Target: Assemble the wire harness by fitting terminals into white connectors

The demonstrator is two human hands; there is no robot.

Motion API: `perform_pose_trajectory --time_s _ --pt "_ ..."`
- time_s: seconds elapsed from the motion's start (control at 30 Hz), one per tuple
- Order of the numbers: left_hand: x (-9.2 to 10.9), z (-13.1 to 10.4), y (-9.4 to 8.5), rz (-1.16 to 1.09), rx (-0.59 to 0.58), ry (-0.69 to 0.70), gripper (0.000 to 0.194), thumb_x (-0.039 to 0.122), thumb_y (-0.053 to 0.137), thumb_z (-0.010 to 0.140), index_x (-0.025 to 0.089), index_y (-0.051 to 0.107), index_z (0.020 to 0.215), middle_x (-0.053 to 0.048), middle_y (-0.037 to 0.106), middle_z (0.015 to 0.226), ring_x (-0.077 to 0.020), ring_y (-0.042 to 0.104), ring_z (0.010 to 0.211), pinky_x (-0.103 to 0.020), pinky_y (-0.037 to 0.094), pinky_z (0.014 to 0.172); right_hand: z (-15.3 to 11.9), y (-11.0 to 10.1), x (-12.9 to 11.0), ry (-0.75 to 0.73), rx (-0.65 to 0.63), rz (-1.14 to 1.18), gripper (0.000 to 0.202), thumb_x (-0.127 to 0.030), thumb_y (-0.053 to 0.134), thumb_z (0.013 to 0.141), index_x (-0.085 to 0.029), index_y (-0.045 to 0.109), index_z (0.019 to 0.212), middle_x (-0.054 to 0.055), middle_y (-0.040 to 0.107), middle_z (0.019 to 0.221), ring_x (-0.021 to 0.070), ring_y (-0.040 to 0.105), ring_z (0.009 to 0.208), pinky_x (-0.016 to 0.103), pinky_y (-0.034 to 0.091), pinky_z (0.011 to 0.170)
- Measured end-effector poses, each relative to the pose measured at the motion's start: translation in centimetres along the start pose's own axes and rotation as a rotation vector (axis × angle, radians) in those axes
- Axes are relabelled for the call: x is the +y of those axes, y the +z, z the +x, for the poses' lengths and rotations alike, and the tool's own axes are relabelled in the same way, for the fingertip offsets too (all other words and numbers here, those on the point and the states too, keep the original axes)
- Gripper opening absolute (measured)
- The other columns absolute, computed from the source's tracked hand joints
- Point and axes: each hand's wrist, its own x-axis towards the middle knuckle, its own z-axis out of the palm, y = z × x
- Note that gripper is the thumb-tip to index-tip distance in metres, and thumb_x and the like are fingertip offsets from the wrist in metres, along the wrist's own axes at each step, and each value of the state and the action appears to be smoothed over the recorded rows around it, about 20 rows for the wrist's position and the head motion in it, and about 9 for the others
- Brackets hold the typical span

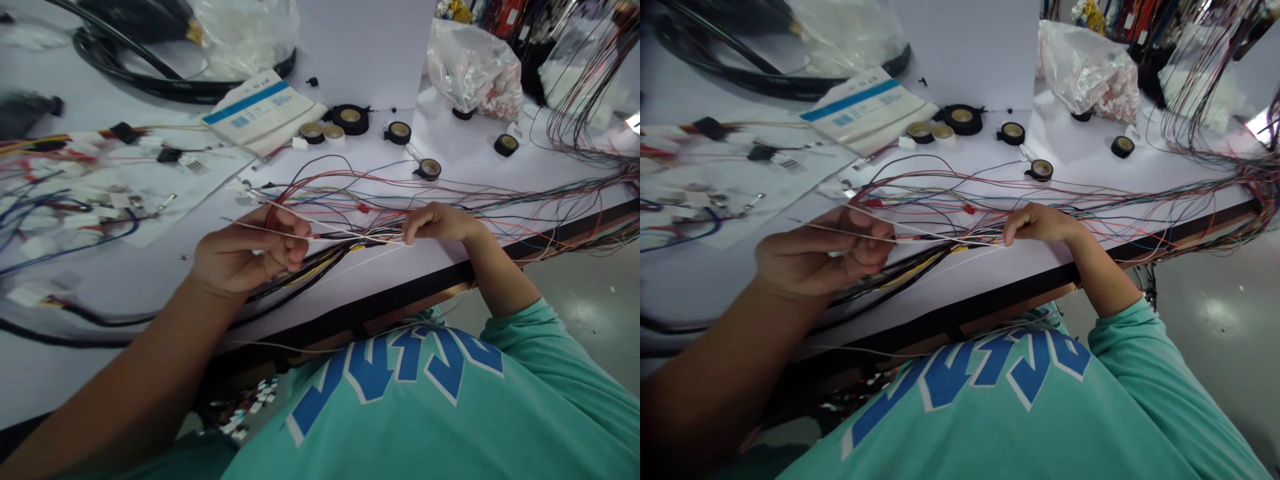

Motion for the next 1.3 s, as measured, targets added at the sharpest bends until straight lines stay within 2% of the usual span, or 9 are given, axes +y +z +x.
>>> perform_pose_trajectory --time_s 0.1,0.2,0.33,0.53,0.8,0.97,1.1,1.2,1.3 --pt "0.1 0.1 -0.2 0.096 -0.119 0.085 0.029 -0.002 0.054 0.055 0.017 0.074 0.064 -0.001 0.072 0.064 -0.0120 0.056 0.039 -0.020 0.046 0.031 0.0 0.2 -0.2 0.048 0.121 0.065 0.008 -0.019 0.059 0.072 -0.015 0.066 0.071 -0.002 0.066 0.068 0.0054 0.055 0.059 0.016 0.043 0.055" --pt "0.1 0.1 -0.6 0.185 -0.126 0.167 0.033 -0.004 0.054 0.056 0.018 0.076 0.066 -0.002 0.074 0.068 -0.0150 0.059 0.042 -0.023 0.047 0.032 0.0 0.4 -0.2 0.096 0.190 0.177 0.009 -0.019 0.062 0.069 -0.015 0.060 0.076 -0.003 0.064 0.067 0.0040 0.048 0.050 0.014 0.036 0.042" --pt "0.2 0.0 -1.3 0.250 -0.122 0.223 0.032 -0.002 0.055 0.058 0.017 0.077 0.070 -0.006 0.074 0.070 -0.0187 0.062 0.051 -0.029 0.051 0.044 -0.1 0.5 -0.3 0.144 0.236 0.199 0.015 -0.022 0.066 0.069 -0.014 0.061 0.081 -0.004 0.058 0.059 0.0046 0.047 0.048 0.015 0.037 0.040" --pt "0.8 0.0 -2.1 0.258 -0.060 0.261 0.033 -0.004 0.054 0.058 0.019 0.075 0.068 -0.004 0.074 0.075 -0.0175 0.064 0.059 -0.031 0.052 0.056 -0.3 0.3 -0.4 0.196 0.289 0.205 0.018 -0.026 0.067 0.075 -0.015 0.056 0.066 -0.007 0.048 0.047 0.0024 0.039 0.039 0.015 0.031 0.037" --pt "0.4 0.5 -2.0 0.225 -0.015 0.167 0.029 -0.002 0.055 0.060 0.018 0.074 0.069 -0.002 0.073 0.074 -0.0170 0.067 0.064 -0.032 0.057 0.065 -0.4 0.2 -0.6 0.000 0.205 0.147 0.039 -0.051 0.064 0.078 -0.014 0.063 0.068 -0.004 0.057 0.054 0.0028 0.044 0.047 0.016 0.033 0.044" --pt "-0.6 1.1 -1.0 0.086 0.064 0.011 0.023 -0.005 0.054 0.065 0.012 0.069 0.071 -0.003 0.073 0.074 -0.0188 0.070 0.070 -0.035 0.058 0.075 0.3 1.2 -1.5 -0.110 -0.030 0.153 0.033 -0.045 0.061 0.082 -0.013 0.066 0.080 0.002 0.064 0.070 0.0078 0.059 0.065 0.020 0.047 0.063" --pt "-1.2 1.3 0.1 -0.122 -0.046 -0.039 0.023 -0.001 0.051 0.070 0.012 0.068 0.079 -0.004 0.075 0.078 -0.0223 0.072 0.079 -0.036 0.058 0.074 1.2 2.2 -2.1 -0.203 -0.188 -0.033 0.017 -0.025 0.057 0.086 -0.012 0.066 0.082 0.006 0.068 0.080 0.0107 0.063 0.077 0.024 0.049 0.072" --pt "-1.3 1.0 0.3 -0.154 -0.166 -0.035 0.022 0.001 0.052 0.067 0.012 0.066 0.079 -0.003 0.074 0.074 -0.0208 0.071 0.066 -0.038 0.058 0.069 1.3 2.5 -2.7 -0.244 -0.139 -0.113 0.013 -0.018 0.055 0.085 -0.012 0.065 0.081 0.006 0.067 0.079 0.0105 0.062 0.075 0.023 0.048 0.068" --pt "-1.0 0.4 0.3 -0.002 -0.282 -0.066 0.014 0.008 0.062 0.064 0.011 0.066 0.077 -0.004 0.071 0.067 -0.0173 0.065 0.048 -0.032 0.056 0.058 1.3 2.4 -3.9 -0.251 -0.088 -0.083 0.012 -0.017 0.053 0.085 -0.012 0.063 0.079 0.005 0.065 0.077 0.0090 0.060 0.069 0.021 0.047 0.063"
